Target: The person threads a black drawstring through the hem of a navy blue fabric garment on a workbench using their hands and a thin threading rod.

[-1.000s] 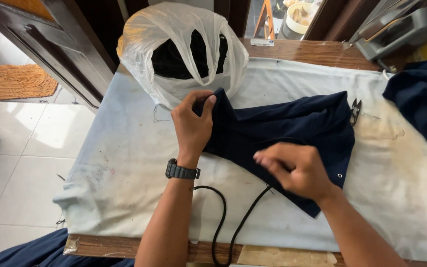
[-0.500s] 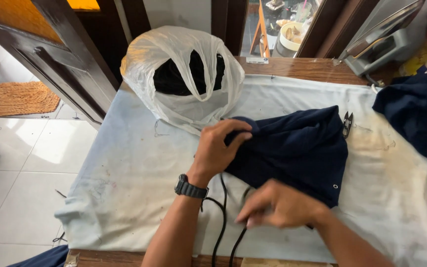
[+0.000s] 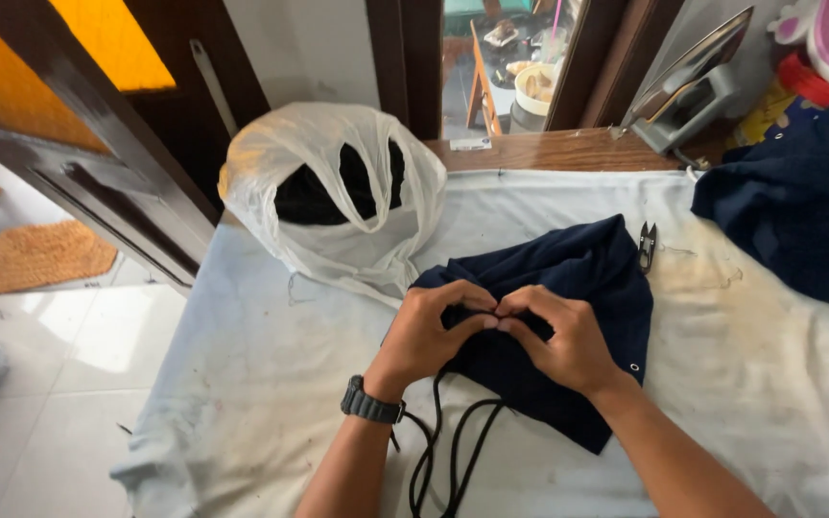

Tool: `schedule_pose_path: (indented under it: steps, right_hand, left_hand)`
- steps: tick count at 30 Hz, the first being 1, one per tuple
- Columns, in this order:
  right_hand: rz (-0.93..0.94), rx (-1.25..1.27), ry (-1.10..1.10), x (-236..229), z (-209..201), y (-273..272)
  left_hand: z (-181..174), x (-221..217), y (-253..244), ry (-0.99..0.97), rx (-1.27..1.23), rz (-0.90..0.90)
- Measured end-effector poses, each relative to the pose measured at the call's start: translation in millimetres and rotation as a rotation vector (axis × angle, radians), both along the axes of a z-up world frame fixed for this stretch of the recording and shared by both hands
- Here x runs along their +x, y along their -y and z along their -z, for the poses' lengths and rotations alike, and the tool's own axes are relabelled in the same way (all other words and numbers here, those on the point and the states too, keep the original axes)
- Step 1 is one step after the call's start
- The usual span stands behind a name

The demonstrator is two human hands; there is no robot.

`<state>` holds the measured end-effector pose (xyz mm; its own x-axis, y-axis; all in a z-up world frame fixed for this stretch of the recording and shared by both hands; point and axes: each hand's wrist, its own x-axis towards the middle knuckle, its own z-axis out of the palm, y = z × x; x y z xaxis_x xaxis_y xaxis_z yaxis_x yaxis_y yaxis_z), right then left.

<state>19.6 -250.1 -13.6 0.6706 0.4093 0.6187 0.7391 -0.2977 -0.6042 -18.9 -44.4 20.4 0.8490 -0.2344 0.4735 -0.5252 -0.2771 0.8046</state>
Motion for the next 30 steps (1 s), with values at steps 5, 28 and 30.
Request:
schedule_pose_path:
  steps: [5,28,30]
  right_hand:
    - [0.021,-0.068,-0.034,3,11,0]
    - [-0.098,-0.074,0.05,2,29,-6]
    - [-0.105,-0.076,0.047,1,29,-6]
  left_hand:
    - [4,1,2,0.001,0.072,-0.027]
    - [22,10,-11,-0.06,0.239,-0.038]
    - [20,7,-14,-0.084,0.254,-0.031]
